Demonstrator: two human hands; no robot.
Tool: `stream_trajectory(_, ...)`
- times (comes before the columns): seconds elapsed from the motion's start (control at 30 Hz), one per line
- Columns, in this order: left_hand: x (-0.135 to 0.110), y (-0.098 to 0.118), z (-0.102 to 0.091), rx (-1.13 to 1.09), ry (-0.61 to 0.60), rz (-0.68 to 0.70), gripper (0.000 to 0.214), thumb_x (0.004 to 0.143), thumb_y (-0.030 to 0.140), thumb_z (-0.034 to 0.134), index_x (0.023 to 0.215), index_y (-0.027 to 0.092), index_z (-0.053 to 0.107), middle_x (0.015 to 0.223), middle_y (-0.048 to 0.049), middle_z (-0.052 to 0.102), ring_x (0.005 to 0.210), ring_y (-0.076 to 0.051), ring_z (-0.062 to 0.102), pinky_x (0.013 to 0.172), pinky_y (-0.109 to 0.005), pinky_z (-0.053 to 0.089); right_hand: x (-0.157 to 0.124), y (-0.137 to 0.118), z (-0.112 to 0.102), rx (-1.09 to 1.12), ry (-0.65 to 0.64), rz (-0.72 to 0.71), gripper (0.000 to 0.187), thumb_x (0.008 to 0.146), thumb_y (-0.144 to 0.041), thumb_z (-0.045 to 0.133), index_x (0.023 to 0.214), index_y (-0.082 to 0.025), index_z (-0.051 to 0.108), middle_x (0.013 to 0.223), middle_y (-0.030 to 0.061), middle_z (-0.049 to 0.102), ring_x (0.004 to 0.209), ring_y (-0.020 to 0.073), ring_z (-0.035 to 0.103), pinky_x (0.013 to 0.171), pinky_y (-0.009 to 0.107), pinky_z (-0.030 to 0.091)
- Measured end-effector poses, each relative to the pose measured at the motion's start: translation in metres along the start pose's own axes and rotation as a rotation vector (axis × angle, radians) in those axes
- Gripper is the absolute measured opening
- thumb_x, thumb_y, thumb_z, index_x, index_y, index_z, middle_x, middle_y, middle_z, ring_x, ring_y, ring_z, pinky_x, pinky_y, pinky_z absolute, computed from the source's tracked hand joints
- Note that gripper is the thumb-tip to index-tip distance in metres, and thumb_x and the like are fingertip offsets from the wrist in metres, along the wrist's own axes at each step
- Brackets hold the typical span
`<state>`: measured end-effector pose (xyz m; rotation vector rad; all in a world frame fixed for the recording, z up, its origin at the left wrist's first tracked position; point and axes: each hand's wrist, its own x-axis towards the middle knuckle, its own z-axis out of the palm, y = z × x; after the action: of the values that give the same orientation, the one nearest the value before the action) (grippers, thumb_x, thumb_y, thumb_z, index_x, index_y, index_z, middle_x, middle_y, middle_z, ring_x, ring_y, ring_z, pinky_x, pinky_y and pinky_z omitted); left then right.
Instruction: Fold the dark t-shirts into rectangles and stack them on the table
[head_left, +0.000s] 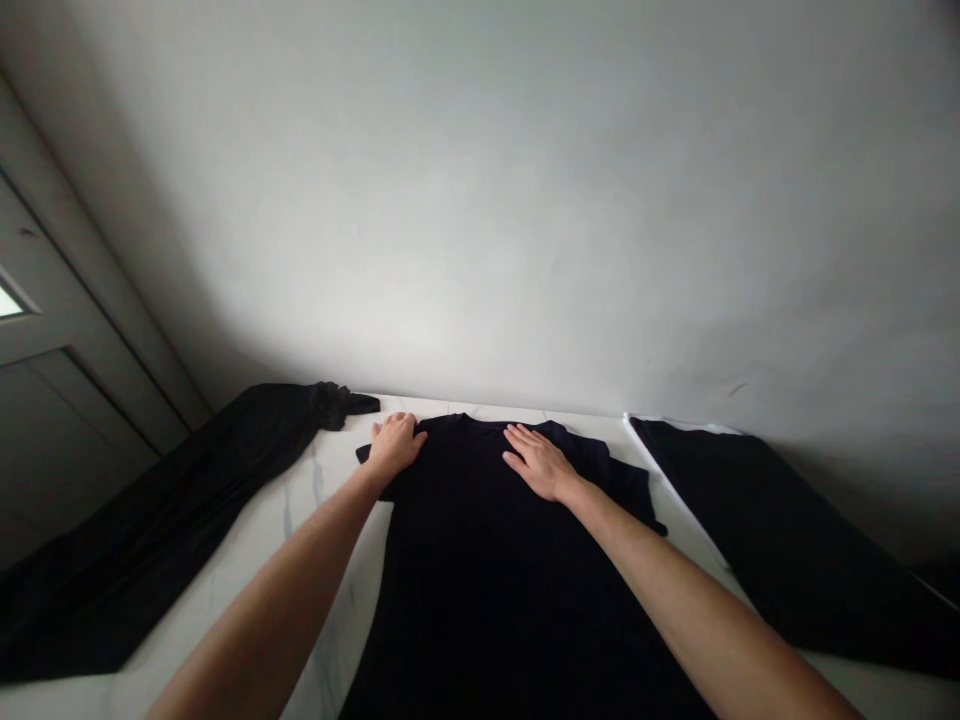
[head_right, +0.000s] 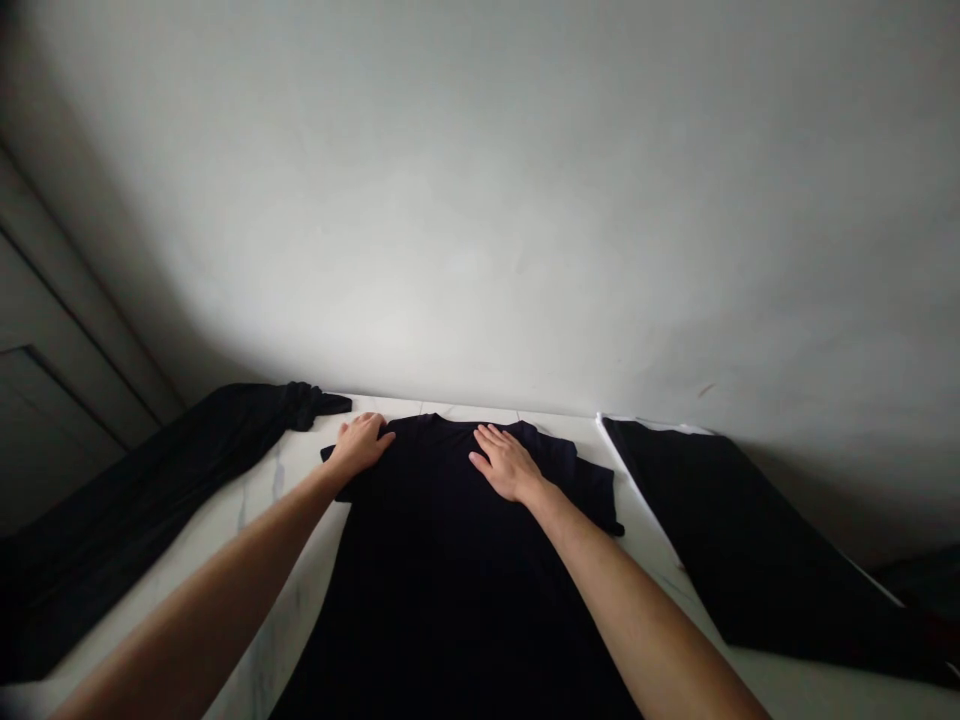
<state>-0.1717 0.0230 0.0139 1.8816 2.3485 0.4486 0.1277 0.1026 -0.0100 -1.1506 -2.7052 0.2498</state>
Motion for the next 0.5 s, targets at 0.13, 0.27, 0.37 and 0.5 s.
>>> stream_trajectory(0.13, 0.010, 0.006, -0.005, -0.068, 0.000, 0.015, 0.020, 0.098, 0.030, 0.053, 0.113, 0.019, 0.060, 0.114, -0.0123, 0.071, 0.111, -0.028, 0.065, 0.092, -0.038, 0.048, 0.000, -0.001, 0.001, -0.001, 0.030, 0.005, 0.062, 0.103, -0.047, 0.037, 0.151, -0.010, 0.048, 0.160, 0.0133, 0.041, 0.152, 0.0249, 0.032, 0.127, 0.045, 0.023)
stream_trajectory(0.27, 0.013, -0.002, -0.017, -0.063, -0.001, -0.016, 0.027, 0.100, 0.034, 0.052, 0.123, 0.021, 0.054, 0.110, -0.0113, 0.073, 0.105, -0.028, 0.068, 0.084, -0.035, 0.049, -0.001, -0.002, 0.000, -0.009, 0.041, 0.005, 0.061, 0.102, -0.045, 0.038, 0.150, -0.010, 0.050, 0.159, 0.0130, 0.043, 0.151, 0.0250, 0.034, 0.126, 0.044, 0.025)
stream_trajectory(0.37, 0.009, -0.012, -0.021, 0.038, -0.048, -0.041, 0.033, 0.098, 0.038, 0.056, 0.127, 0.023, 0.054, 0.111, -0.0116, 0.073, 0.105, -0.029, 0.069, 0.080, -0.034, 0.050, -0.001, -0.001, 0.001, -0.010, 0.043, 0.013, 0.062, 0.102, -0.046, 0.038, 0.151, -0.010, 0.049, 0.159, 0.0126, 0.043, 0.151, 0.0249, 0.034, 0.126, 0.044, 0.025)
stream_trajectory(0.5, 0.007, -0.024, -0.024, 0.099, -0.056, -0.061, 0.035, 0.096, 0.041, 0.056, 0.127, 0.025, 0.059, 0.114, -0.0127, 0.072, 0.103, -0.031, 0.070, 0.080, -0.035, 0.050, -0.001, 0.000, 0.002, 0.004, 0.046, 0.012, 0.062, 0.102, -0.047, 0.039, 0.151, -0.010, 0.049, 0.159, 0.0126, 0.043, 0.151, 0.0249, 0.034, 0.127, 0.044, 0.025)
